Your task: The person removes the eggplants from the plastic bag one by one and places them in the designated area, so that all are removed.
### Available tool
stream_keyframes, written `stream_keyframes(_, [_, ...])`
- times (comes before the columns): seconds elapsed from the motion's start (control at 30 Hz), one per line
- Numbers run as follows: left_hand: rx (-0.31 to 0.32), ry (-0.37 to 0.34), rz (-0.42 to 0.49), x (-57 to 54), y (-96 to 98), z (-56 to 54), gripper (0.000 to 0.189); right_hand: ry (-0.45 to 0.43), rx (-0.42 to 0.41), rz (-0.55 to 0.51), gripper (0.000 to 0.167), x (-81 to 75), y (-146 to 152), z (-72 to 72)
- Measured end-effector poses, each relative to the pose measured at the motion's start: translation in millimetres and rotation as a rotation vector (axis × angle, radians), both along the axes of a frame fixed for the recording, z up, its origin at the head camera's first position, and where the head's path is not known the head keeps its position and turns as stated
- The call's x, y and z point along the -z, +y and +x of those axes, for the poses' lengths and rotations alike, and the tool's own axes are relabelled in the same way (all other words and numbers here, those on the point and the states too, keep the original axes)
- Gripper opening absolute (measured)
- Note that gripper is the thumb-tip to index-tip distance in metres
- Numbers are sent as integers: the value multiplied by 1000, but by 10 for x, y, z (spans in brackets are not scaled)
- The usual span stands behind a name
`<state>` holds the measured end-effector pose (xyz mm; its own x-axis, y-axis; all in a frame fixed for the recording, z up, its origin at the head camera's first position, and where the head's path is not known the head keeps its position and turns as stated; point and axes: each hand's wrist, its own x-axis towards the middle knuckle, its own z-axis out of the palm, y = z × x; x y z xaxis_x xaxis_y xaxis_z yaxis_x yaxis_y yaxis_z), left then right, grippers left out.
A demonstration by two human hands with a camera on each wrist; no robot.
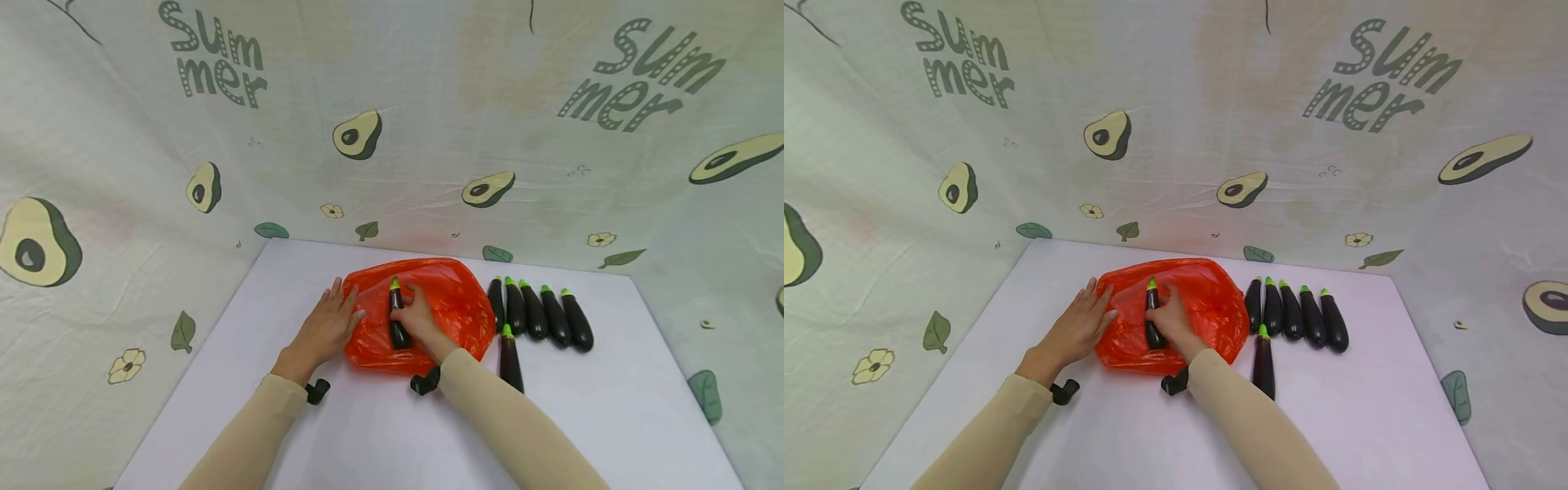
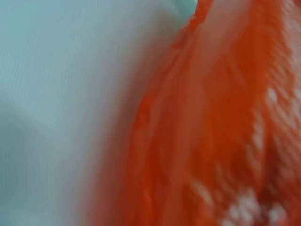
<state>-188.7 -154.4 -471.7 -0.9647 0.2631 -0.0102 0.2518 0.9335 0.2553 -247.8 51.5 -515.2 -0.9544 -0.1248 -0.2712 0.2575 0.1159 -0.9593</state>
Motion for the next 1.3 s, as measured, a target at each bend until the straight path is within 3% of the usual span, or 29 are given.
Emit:
stream_keyframes(0.4, [-1,-16,1,11,5,0,72,172,31,74,64,-33,198,63])
stream_keyframes(0.77, [31,-1,6,7,12,8,72,385,25,228,63,-177,450,155])
stream_keyframes(1.03, [31,-8,3,17,36,3,73,419,8,336,57,-179,584,193])
stream_keyframes(1.3, [27,-7,-5,11,67,-3,72,424,-11,346,66,-150,690,198])
